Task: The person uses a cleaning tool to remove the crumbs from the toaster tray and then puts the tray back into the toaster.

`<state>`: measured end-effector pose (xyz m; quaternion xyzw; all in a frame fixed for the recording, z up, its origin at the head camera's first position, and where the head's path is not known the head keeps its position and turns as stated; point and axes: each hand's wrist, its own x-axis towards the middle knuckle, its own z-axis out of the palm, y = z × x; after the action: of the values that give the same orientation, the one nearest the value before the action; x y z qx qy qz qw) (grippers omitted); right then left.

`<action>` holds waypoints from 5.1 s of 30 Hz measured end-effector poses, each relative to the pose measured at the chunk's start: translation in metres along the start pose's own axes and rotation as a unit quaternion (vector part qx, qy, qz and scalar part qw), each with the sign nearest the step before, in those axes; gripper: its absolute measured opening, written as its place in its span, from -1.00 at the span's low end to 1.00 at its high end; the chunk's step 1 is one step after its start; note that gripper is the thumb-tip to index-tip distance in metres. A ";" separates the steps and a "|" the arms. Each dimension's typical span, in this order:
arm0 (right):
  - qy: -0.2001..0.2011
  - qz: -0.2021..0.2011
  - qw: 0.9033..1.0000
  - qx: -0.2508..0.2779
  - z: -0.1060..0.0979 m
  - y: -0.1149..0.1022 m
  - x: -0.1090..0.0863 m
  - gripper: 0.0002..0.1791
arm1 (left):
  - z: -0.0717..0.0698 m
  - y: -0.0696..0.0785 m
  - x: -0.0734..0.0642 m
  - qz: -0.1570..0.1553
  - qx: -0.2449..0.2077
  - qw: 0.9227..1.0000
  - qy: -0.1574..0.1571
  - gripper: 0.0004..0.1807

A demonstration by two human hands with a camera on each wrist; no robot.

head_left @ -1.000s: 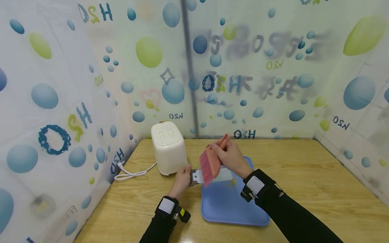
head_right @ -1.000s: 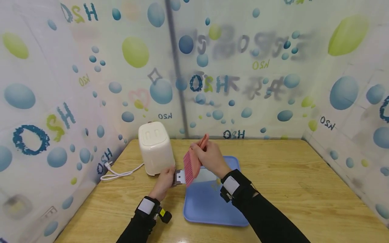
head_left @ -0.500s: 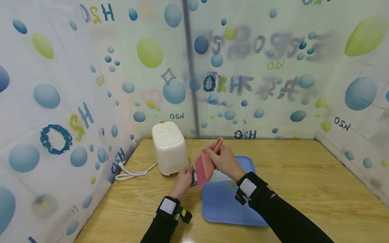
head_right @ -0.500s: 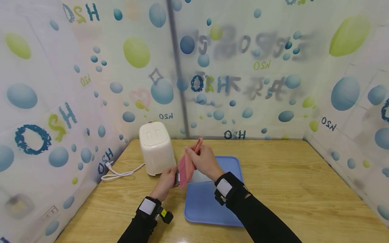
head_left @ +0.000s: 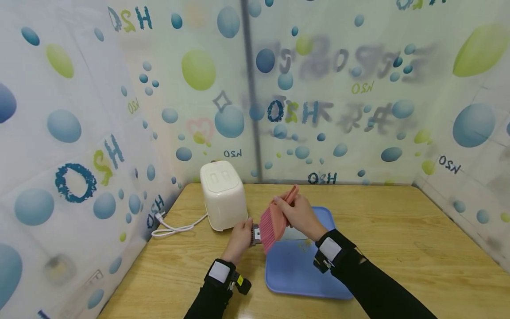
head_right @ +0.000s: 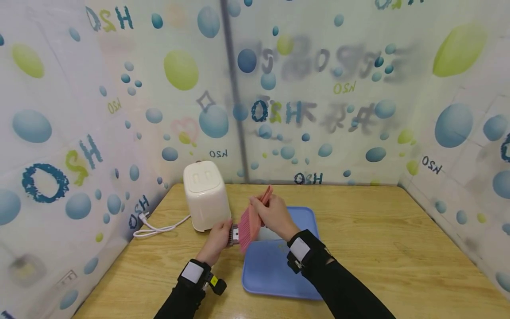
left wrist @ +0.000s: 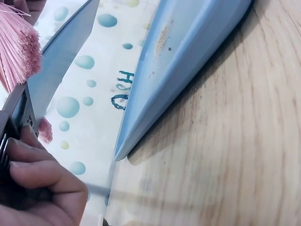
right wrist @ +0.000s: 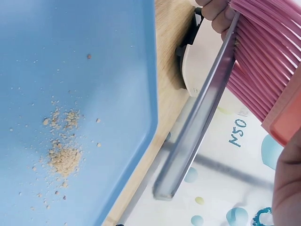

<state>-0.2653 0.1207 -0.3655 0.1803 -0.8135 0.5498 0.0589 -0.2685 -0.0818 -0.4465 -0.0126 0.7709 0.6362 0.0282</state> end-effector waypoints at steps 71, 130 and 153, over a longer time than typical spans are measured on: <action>0.098 0.023 0.995 -0.023 -0.066 0.031 -0.023 -0.54 | -0.015 -0.007 0.004 0.010 -0.008 1.000 0.023 -0.56; 0.177 0.072 0.974 0.122 -0.148 0.081 -0.055 -0.67 | -0.026 -0.015 0.002 -0.011 -0.178 0.983 -0.035 -0.61; 0.094 0.218 0.955 0.180 -0.197 0.119 -0.095 -0.45 | -0.026 -0.014 -0.002 -0.023 -0.205 0.976 -0.064 -0.63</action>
<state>-0.2399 0.3619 -0.4213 -0.0461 -0.7110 0.7014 -0.0193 -0.2669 -0.1105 -0.4554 0.0048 0.6199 0.7796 0.0890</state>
